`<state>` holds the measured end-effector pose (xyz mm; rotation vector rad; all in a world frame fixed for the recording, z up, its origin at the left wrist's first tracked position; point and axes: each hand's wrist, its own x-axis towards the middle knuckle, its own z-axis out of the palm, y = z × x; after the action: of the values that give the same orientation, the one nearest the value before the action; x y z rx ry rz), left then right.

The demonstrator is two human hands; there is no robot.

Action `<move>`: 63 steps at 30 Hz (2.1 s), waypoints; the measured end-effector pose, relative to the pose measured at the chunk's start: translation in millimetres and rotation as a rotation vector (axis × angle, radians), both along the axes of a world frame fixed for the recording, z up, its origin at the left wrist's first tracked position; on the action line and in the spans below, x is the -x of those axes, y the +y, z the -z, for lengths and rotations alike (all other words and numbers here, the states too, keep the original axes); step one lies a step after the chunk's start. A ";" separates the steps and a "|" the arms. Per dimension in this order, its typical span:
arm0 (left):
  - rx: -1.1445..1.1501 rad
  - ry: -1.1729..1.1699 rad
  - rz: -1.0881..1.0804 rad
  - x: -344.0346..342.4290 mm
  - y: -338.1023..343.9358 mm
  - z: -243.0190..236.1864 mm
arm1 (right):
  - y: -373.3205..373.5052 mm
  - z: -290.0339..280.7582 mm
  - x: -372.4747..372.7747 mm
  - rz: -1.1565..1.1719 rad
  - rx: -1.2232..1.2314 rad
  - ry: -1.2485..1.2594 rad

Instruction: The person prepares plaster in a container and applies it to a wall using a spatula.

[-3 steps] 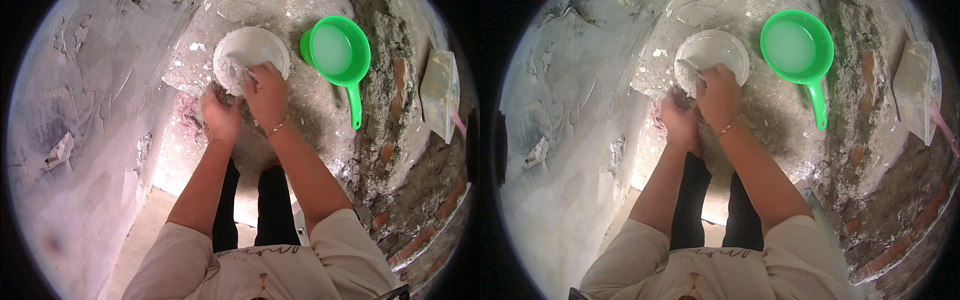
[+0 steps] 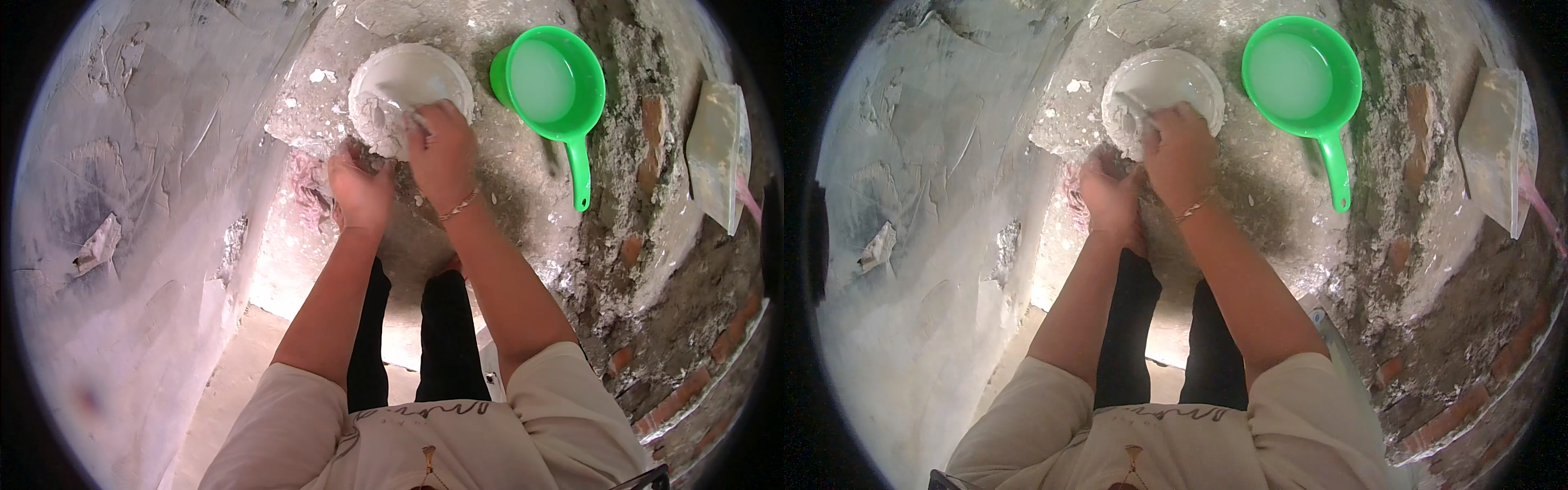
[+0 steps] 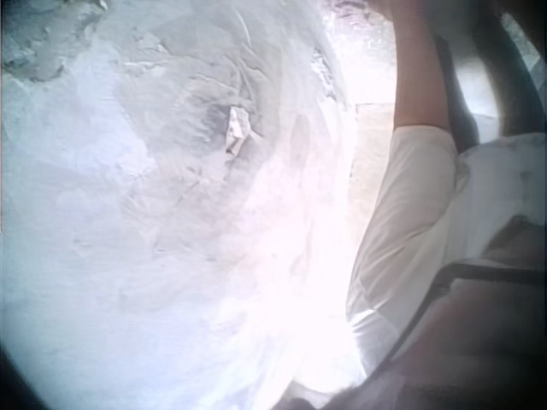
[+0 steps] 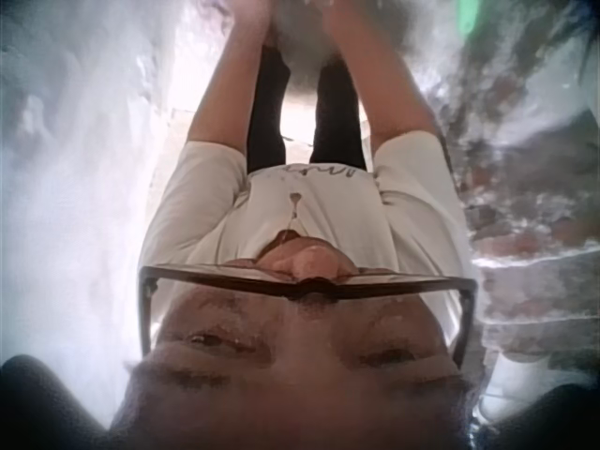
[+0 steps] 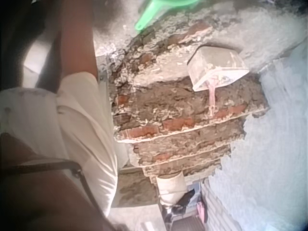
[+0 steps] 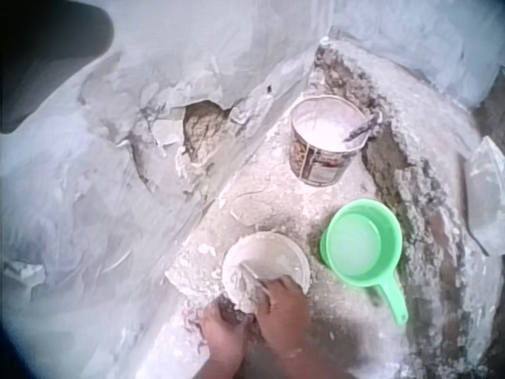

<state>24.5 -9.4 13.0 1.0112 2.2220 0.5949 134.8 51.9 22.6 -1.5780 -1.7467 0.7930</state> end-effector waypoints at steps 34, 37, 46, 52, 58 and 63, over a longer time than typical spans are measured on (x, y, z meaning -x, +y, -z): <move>-0.306 -0.112 -0.065 -1.6 1.8 25.7 | -12.1 -10.0 -3.4 0.054 -0.014 0.079; -0.318 -0.094 -0.081 1.2 5.0 20.0 | -15.8 -6.3 -25.2 0.279 0.252 0.232; -0.416 0.229 0.162 53.9 61.8 19.2 | -66.2 -6.9 -86.6 0.591 0.826 1.072; -0.265 0.209 0.354 44.9 95.4 11.6 | -61.2 20.6 -82.8 0.532 0.897 1.036; -0.334 0.241 0.211 33.2 85.7 16.3 | -38.9 -23.0 -81.0 0.308 0.781 -0.199; -0.402 -0.389 -0.256 18.2 75.2 -6.5 | -20.6 -90.6 -89.7 0.128 0.363 0.254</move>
<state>6.3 65.8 19.5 0.7160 1.9304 1.2765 224.5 31.3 113.2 -1.7116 -1.3607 1.2395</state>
